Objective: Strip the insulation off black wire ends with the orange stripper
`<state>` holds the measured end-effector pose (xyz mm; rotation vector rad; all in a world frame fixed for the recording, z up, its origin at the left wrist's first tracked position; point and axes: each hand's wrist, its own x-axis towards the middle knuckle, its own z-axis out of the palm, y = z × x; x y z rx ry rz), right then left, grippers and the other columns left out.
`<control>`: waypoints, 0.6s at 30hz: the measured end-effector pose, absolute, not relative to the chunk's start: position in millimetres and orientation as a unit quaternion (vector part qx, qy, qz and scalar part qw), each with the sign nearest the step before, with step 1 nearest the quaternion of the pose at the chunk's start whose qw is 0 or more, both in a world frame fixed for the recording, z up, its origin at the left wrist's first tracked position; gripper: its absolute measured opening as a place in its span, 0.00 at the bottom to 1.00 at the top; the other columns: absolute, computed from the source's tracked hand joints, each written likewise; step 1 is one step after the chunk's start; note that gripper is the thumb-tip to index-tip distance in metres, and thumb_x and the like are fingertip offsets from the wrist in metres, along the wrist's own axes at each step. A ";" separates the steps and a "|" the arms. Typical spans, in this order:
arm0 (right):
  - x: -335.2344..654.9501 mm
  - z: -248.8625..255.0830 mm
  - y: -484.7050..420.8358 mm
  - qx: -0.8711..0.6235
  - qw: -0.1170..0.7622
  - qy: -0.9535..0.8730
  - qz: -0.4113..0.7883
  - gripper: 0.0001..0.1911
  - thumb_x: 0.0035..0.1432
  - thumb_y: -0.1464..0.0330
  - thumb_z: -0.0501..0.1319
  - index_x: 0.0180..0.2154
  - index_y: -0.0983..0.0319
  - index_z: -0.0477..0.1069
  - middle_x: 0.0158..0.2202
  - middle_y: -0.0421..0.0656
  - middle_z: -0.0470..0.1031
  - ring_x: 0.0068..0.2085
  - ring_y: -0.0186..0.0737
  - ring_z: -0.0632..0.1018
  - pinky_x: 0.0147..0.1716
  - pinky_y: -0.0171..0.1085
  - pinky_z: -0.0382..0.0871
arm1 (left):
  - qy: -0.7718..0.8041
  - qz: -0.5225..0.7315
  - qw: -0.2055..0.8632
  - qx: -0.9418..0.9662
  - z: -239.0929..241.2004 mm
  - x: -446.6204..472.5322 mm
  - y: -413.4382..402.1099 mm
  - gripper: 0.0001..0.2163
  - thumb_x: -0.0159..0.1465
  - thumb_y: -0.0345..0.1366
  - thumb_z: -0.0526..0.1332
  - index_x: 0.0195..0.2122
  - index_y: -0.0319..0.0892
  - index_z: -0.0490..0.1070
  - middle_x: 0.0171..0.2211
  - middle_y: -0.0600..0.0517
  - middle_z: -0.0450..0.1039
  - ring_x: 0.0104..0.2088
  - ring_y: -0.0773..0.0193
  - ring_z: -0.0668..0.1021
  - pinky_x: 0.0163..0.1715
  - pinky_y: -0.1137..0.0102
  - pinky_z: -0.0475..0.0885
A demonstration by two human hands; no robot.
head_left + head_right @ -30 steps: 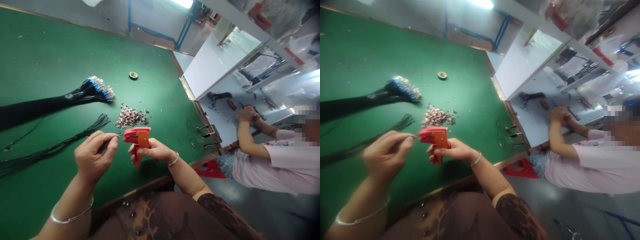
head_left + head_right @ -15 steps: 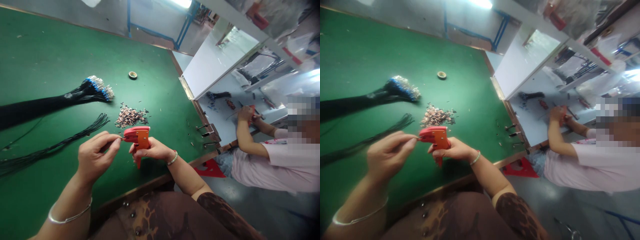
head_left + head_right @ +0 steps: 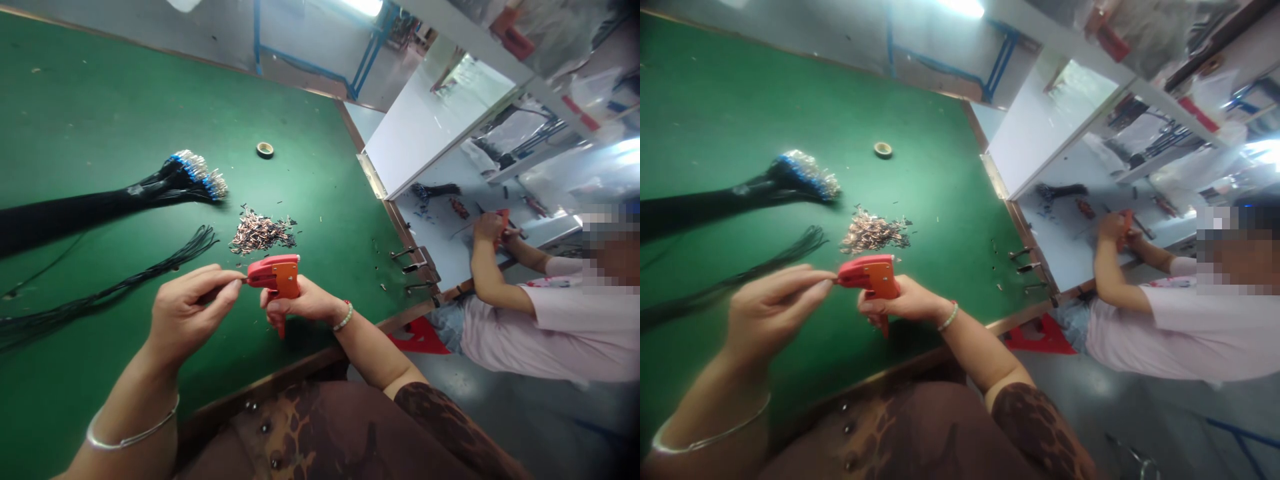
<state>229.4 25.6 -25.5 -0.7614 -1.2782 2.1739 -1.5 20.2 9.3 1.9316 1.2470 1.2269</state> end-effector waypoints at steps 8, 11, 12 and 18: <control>219.8 -21.8 20.3 -0.315 0.257 -0.452 0.794 0.20 0.56 0.56 0.76 0.35 0.63 0.72 0.24 0.35 0.73 0.24 0.32 0.75 0.28 0.35 0.75 | 0.466 0.461 0.280 0.701 8.1 -2.2 19.3 0.05 0.66 0.35 0.65 0.34 0.47 0.81 0.26 0.57 0.76 0.22 0.70 0.73 0.23 0.73 0.67; 216.1 -18.1 19.1 -0.317 0.267 -0.437 0.798 0.22 0.54 0.56 0.77 0.32 0.62 0.69 0.21 0.34 0.71 0.23 0.32 0.74 0.27 0.35 0.74 | 0.466 0.462 0.269 0.705 9.0 -1.7 20.3 0.06 0.67 0.36 0.64 0.34 0.46 0.80 0.29 0.56 0.77 0.26 0.69 0.76 0.27 0.72 0.70; 215.0 -17.4 19.2 -0.320 0.274 -0.429 0.799 0.23 0.53 0.56 0.77 0.31 0.62 0.69 0.21 0.33 0.70 0.23 0.32 0.74 0.26 0.35 0.74 | 0.468 0.465 0.259 0.706 9.7 -1.7 20.9 0.05 0.68 0.36 0.64 0.36 0.46 0.80 0.30 0.56 0.77 0.28 0.68 0.77 0.29 0.72 0.72; 213.6 -20.5 22.9 -0.327 0.342 -0.373 0.798 0.27 0.51 0.54 0.78 0.28 0.60 0.63 0.17 0.30 0.64 0.19 0.29 0.68 0.22 0.34 0.69 | 0.489 0.505 0.128 0.700 2.1 -3.8 26.9 0.12 0.69 0.39 0.64 0.53 0.50 0.78 0.48 0.48 0.78 0.48 0.57 0.80 0.54 0.59 0.74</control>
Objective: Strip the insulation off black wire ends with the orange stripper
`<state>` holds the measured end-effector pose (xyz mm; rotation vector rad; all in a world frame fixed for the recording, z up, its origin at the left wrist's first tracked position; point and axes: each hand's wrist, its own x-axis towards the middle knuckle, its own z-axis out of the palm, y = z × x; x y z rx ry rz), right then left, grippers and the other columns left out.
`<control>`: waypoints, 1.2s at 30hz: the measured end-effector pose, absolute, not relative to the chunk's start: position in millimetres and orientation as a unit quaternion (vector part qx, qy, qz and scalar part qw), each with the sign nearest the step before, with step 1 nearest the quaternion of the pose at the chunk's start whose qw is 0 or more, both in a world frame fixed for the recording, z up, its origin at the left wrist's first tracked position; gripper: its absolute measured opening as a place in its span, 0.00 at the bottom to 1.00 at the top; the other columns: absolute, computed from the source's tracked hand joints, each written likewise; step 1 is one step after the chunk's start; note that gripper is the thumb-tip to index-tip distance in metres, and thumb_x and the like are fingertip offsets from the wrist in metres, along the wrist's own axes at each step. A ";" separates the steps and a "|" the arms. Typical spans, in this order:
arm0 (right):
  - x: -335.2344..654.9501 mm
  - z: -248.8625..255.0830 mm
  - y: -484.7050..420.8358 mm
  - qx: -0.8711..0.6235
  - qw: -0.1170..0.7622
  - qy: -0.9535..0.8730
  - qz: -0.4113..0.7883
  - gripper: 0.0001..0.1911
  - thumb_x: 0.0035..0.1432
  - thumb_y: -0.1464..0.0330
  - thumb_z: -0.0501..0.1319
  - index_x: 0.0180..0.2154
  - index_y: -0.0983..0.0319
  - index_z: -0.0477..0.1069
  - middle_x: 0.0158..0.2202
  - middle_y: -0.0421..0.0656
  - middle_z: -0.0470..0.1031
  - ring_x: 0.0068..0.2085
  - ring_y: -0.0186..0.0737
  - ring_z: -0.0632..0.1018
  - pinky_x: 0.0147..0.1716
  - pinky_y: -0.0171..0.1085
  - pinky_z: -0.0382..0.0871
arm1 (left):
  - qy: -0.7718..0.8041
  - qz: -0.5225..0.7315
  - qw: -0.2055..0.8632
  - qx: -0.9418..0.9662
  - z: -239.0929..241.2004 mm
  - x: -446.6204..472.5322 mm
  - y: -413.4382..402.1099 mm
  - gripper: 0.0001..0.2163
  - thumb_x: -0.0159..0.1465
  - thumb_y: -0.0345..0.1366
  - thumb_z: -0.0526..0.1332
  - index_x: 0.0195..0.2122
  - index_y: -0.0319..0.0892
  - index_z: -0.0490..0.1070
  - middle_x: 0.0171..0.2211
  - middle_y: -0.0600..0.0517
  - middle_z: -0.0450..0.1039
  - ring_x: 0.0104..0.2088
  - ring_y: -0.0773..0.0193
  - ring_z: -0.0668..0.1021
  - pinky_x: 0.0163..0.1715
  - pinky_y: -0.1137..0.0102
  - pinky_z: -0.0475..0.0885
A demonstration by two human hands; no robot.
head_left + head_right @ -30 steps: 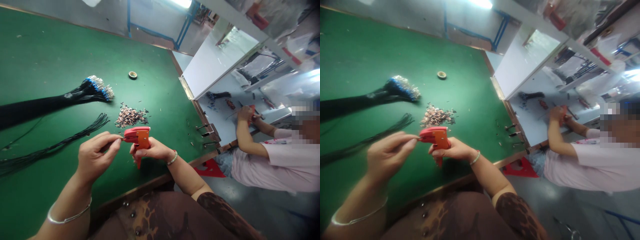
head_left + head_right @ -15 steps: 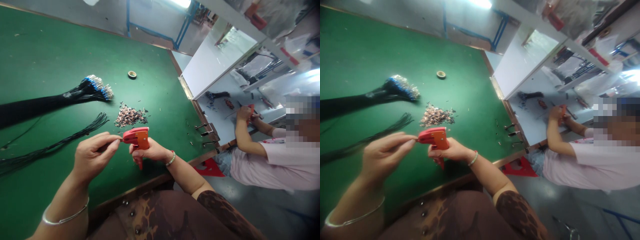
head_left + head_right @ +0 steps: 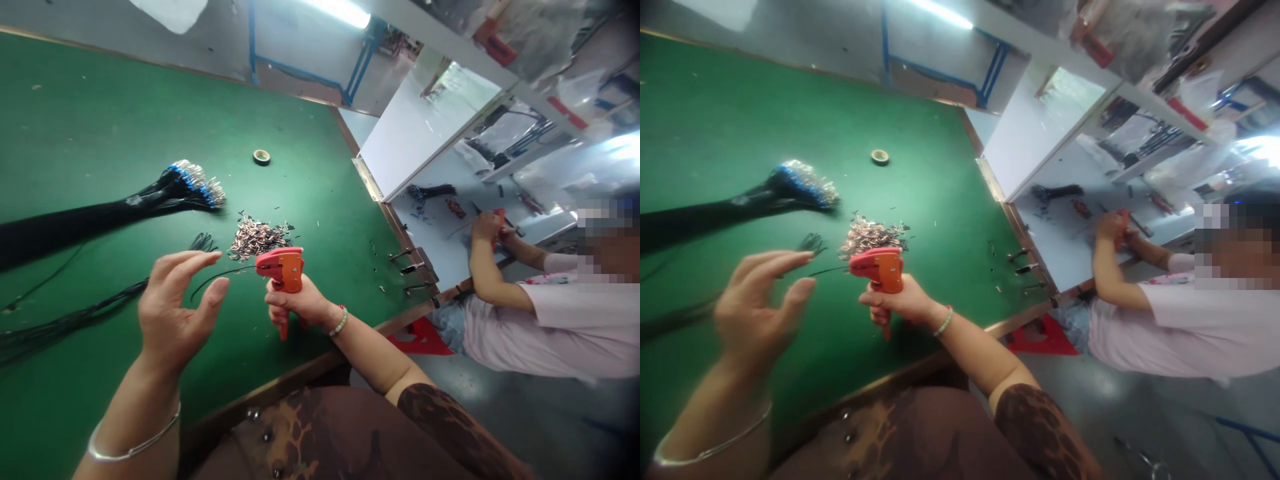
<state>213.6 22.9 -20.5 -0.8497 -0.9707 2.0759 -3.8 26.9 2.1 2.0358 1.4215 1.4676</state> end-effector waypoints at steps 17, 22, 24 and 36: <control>201.5 -27.5 23.9 -0.399 0.362 -0.350 0.766 0.31 0.46 0.55 0.80 0.28 0.58 0.58 0.12 0.26 0.58 0.14 0.28 0.62 0.14 0.31 0.63 | 0.491 0.463 0.146 0.723 -0.5 8.3 25.1 0.07 0.72 0.37 0.62 0.41 0.43 0.80 0.28 0.56 0.71 0.25 0.71 0.70 0.29 0.74 0.67; 204.7 -32.8 29.8 -0.384 0.374 -0.367 0.760 0.28 0.48 0.55 0.79 0.30 0.59 0.62 0.14 0.27 0.62 0.15 0.28 0.65 0.16 0.31 0.66 | 0.497 0.459 0.120 0.726 -4.9 9.7 28.0 0.08 0.72 0.38 0.62 0.39 0.43 0.79 0.30 0.54 0.75 0.28 0.69 0.75 0.32 0.73 0.70; 209.4 -32.7 32.5 -0.360 0.378 -0.383 0.762 0.26 0.51 0.54 0.78 0.35 0.61 0.66 0.17 0.30 0.67 0.19 0.31 0.71 0.22 0.34 0.73 | 0.505 0.459 0.100 0.724 -4.8 8.6 26.9 0.07 0.71 0.37 0.62 0.39 0.43 0.79 0.31 0.54 0.76 0.29 0.68 0.75 0.33 0.72 0.71; 224.6 -13.7 32.9 -0.391 0.514 -0.438 0.625 0.22 0.50 0.62 0.76 0.44 0.60 0.71 0.41 0.41 0.77 0.35 0.35 0.78 0.39 0.39 0.79 | 0.468 0.453 0.149 0.743 -7.6 10.2 22.8 0.06 0.70 0.39 0.65 0.40 0.46 0.81 0.31 0.56 0.79 0.28 0.69 0.78 0.30 0.72 0.71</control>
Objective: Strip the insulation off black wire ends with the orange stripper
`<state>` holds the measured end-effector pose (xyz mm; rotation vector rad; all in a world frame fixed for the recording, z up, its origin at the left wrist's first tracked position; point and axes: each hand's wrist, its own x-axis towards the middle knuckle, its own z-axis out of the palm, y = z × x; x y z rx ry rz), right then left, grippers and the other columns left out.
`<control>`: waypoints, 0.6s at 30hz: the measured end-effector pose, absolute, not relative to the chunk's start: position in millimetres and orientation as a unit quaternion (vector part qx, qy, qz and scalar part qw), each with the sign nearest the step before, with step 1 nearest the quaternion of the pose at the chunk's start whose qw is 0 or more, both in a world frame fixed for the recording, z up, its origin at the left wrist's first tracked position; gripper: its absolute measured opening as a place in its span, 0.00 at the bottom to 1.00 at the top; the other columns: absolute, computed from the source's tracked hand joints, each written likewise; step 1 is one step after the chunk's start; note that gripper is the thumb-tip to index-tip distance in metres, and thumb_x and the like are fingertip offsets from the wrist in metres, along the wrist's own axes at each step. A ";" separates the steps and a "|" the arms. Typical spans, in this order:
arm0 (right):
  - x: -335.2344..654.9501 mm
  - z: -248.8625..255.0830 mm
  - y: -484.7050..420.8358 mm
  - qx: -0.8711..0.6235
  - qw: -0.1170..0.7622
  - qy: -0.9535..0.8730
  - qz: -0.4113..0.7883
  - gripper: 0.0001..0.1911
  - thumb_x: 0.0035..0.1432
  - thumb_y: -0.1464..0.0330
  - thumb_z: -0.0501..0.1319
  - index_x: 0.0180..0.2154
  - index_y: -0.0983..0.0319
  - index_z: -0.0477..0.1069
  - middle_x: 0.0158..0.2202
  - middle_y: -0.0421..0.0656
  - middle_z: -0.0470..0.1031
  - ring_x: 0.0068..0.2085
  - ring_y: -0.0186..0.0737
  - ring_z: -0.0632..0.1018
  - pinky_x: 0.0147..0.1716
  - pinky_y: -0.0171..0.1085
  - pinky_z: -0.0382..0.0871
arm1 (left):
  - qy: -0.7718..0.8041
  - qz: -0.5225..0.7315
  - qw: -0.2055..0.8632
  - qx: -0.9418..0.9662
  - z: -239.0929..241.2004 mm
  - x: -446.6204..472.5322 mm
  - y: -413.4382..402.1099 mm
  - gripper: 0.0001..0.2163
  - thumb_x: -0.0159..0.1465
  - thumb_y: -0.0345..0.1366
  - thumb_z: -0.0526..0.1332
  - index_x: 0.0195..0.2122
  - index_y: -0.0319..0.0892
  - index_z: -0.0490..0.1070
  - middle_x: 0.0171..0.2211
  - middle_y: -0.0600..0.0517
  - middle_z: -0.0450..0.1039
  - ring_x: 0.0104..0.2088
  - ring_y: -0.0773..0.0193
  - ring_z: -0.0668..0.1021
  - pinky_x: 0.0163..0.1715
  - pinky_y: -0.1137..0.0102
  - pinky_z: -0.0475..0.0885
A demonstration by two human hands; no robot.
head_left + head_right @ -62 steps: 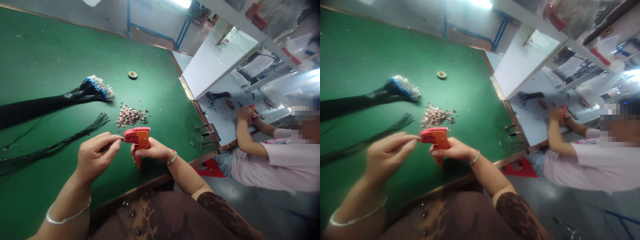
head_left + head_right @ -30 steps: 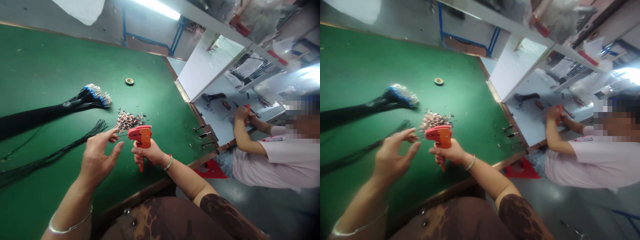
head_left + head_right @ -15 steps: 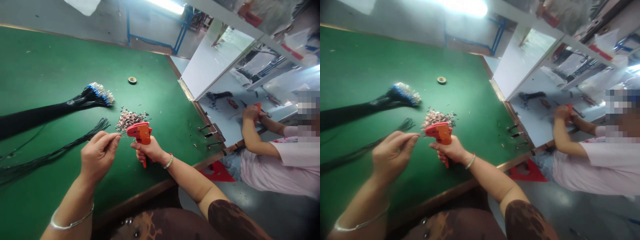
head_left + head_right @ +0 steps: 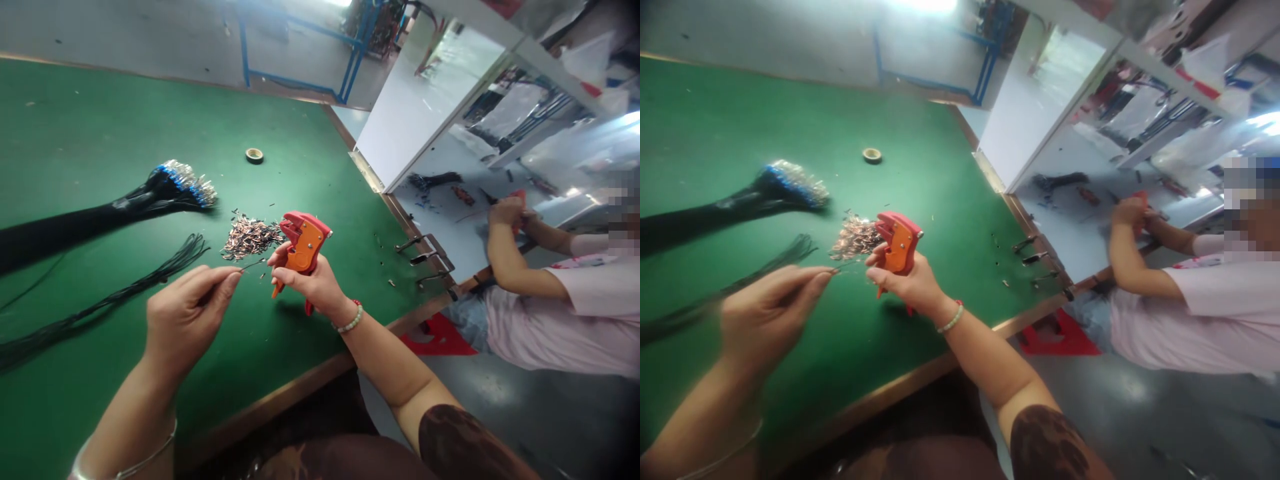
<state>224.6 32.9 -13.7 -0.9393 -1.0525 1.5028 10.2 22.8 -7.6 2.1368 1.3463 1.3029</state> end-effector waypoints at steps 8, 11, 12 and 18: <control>220.6 -20.7 31.5 -0.409 0.541 -0.461 0.573 0.19 0.54 0.62 0.74 0.42 0.61 0.70 0.36 0.39 0.73 0.34 0.36 0.78 0.41 0.39 0.77 | 0.436 0.431 0.157 0.774 -9.8 17.1 23.7 0.07 0.69 0.40 0.64 0.36 0.45 0.79 0.28 0.56 0.77 0.24 0.69 0.76 0.28 0.73 0.70; 220.6 -24.2 31.0 -0.415 0.534 -0.472 0.565 0.19 0.54 0.60 0.74 0.42 0.60 0.70 0.35 0.39 0.73 0.33 0.36 0.77 0.39 0.39 0.76 | 0.429 0.424 0.161 0.781 -12.6 20.4 23.6 0.06 0.69 0.39 0.64 0.37 0.45 0.80 0.30 0.55 0.79 0.25 0.69 0.78 0.29 0.73 0.71; 220.4 -25.0 30.7 -0.415 0.528 -0.480 0.564 0.19 0.55 0.59 0.73 0.42 0.60 0.70 0.35 0.39 0.73 0.33 0.36 0.77 0.38 0.40 0.76 | 0.427 0.421 0.158 0.785 -14.2 21.2 23.6 0.06 0.69 0.38 0.64 0.39 0.45 0.80 0.31 0.55 0.81 0.26 0.69 0.79 0.31 0.74 0.73; 225.6 -24.2 35.4 -0.431 0.545 -0.490 0.526 0.19 0.57 0.57 0.71 0.43 0.60 0.69 0.37 0.40 0.72 0.34 0.36 0.76 0.40 0.41 0.77 | 0.455 0.435 0.121 0.767 -18.0 17.0 23.9 0.07 0.69 0.39 0.64 0.38 0.47 0.82 0.35 0.54 0.86 0.32 0.63 0.85 0.36 0.72 0.77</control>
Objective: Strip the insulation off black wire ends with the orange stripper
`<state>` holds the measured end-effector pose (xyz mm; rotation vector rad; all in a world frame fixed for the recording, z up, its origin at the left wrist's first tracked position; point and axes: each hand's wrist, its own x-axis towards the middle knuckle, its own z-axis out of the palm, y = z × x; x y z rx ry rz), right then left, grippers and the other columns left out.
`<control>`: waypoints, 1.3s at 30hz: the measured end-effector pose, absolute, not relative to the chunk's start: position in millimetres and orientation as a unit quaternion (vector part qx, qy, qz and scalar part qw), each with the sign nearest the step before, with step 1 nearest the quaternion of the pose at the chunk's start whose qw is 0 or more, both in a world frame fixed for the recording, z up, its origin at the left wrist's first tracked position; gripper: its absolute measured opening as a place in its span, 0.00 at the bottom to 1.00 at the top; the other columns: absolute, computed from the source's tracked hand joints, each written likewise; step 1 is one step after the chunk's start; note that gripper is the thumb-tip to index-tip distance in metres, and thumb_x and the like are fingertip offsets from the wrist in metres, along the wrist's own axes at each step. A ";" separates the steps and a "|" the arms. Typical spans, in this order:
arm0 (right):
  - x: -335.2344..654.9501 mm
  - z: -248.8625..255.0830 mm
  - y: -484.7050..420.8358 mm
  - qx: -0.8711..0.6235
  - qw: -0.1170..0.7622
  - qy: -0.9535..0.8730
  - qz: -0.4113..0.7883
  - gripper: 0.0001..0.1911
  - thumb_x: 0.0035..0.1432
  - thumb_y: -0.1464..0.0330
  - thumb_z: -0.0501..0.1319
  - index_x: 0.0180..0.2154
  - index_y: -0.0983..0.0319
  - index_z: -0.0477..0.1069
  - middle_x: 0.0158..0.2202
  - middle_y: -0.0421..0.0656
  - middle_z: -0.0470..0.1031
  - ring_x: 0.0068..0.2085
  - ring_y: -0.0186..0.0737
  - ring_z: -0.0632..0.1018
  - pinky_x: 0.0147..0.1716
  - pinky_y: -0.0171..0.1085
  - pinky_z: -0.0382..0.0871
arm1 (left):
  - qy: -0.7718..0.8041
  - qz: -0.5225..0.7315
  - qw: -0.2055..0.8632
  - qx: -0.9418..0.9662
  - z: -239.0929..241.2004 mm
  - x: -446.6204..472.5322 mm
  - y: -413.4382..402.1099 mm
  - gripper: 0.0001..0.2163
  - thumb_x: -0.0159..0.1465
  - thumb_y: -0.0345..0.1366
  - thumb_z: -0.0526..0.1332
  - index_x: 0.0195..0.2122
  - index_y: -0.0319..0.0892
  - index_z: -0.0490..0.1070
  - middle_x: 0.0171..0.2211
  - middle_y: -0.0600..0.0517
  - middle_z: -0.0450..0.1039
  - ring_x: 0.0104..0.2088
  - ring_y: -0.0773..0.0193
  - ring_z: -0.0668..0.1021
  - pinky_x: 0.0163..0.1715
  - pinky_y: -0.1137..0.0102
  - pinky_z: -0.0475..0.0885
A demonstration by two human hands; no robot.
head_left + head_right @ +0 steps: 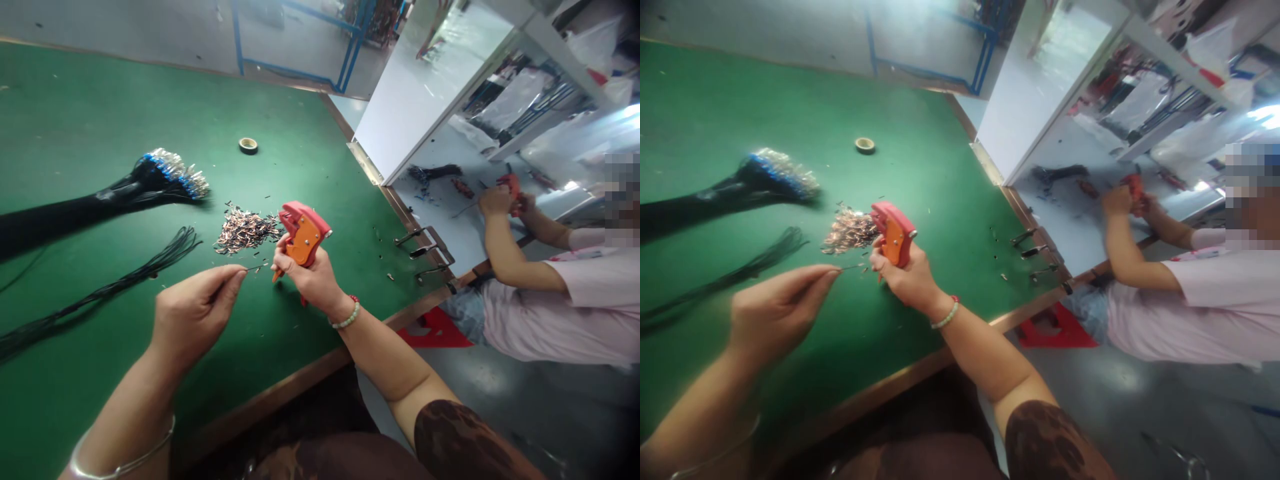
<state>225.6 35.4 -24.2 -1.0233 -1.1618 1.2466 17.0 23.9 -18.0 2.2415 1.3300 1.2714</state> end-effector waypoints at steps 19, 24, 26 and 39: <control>242.5 -20.6 38.7 -0.550 0.423 -0.633 0.343 0.17 0.62 0.65 0.64 0.52 0.60 0.66 0.38 0.42 0.77 0.35 0.38 0.77 0.42 0.40 0.72 | 0.527 0.438 0.135 0.716 -6.6 22.5 21.3 0.06 0.67 0.39 0.64 0.35 0.45 0.79 0.25 0.58 0.79 0.22 0.71 0.75 0.26 0.74 0.71; 245.5 -20.4 39.4 -0.586 0.399 -0.641 0.293 0.16 0.63 0.58 0.66 0.48 0.60 0.71 0.36 0.44 0.78 0.35 0.42 0.77 0.41 0.42 0.72 | 0.553 0.440 0.137 0.694 -6.0 22.6 19.4 0.07 0.67 0.40 0.64 0.36 0.44 0.79 0.25 0.58 0.78 0.21 0.71 0.74 0.24 0.74 0.70; 246.4 -23.6 40.5 -0.608 0.413 -0.629 0.255 0.18 0.63 0.54 0.67 0.45 0.61 0.74 0.36 0.46 0.79 0.36 0.44 0.78 0.43 0.44 0.72 | 0.557 0.441 0.140 0.690 -6.2 22.2 18.9 0.08 0.67 0.41 0.64 0.37 0.44 0.80 0.24 0.58 0.77 0.22 0.71 0.75 0.25 0.74 0.70; 253.4 -17.3 42.7 -0.436 0.471 -0.550 0.534 0.15 0.59 0.58 0.73 0.38 0.63 0.76 0.35 0.42 0.78 0.35 0.37 0.78 0.40 0.42 0.79 | 0.531 0.490 0.083 0.686 -11.2 23.9 19.1 0.06 0.66 0.36 0.65 0.37 0.41 0.81 0.22 0.58 0.76 0.19 0.76 0.72 0.24 0.81 0.66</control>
